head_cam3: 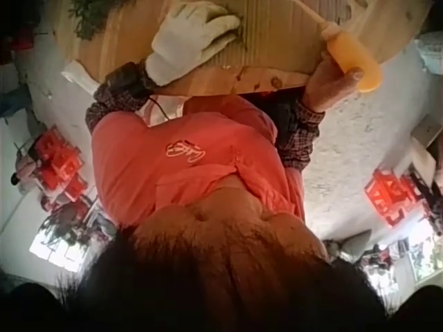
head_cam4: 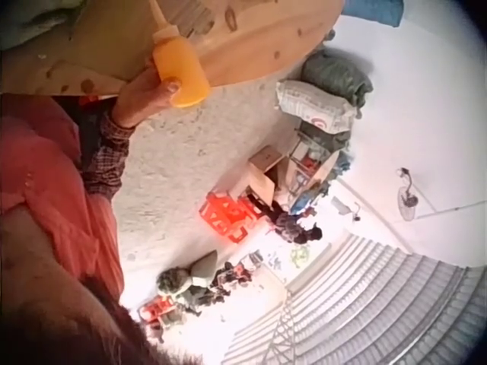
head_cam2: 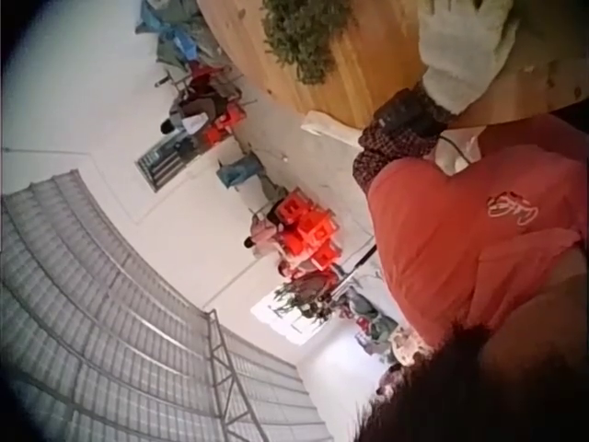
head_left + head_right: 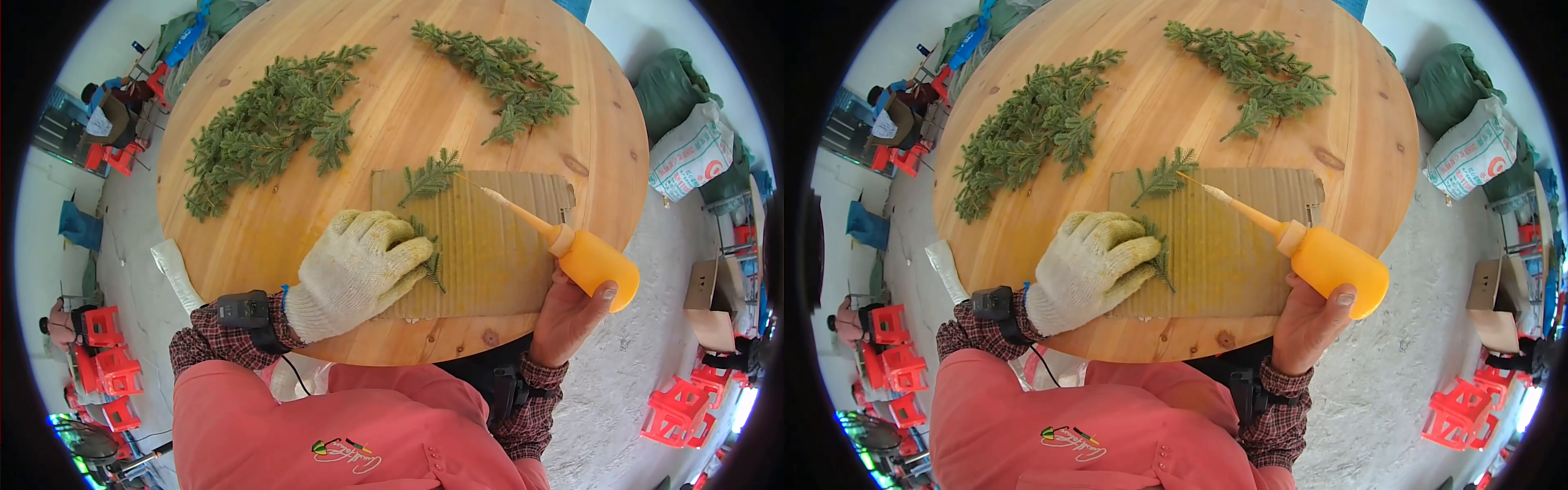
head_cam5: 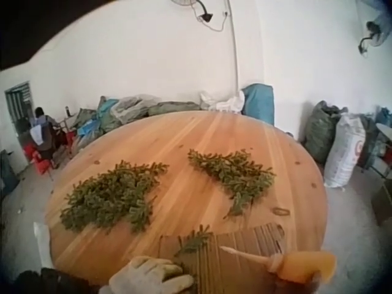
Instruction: The person applies glue from a squeeze bottle onto small evergreen branches held against a cardboard sheet, then presses the branches onto a larger evergreen garland on the table.
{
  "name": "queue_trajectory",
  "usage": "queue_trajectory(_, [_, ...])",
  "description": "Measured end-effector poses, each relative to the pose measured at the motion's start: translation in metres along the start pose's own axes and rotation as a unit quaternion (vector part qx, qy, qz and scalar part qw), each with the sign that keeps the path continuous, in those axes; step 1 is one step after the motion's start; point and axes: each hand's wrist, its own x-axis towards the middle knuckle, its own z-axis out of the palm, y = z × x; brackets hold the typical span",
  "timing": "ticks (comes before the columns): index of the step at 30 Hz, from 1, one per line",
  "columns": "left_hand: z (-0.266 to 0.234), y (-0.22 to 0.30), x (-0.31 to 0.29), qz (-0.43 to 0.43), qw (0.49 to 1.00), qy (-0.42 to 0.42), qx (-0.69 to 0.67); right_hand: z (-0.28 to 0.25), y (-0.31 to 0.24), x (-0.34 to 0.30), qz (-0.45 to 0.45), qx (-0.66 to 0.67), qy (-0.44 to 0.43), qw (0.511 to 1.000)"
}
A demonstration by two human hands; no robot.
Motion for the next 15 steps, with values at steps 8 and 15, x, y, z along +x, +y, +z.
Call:
queue_trajectory(8, [-0.005, -0.006, 0.007, -0.052, 0.997, -0.043, -0.047, 0.011, -0.017, -0.033, -0.056, -0.07, 0.139, 0.986])
queue_trajectory(15, [-0.001, -0.016, 0.002, -0.063, 0.994, -0.034, -0.076, -0.01, -0.045, -0.062, -0.188, -0.488, 0.001, 0.852])
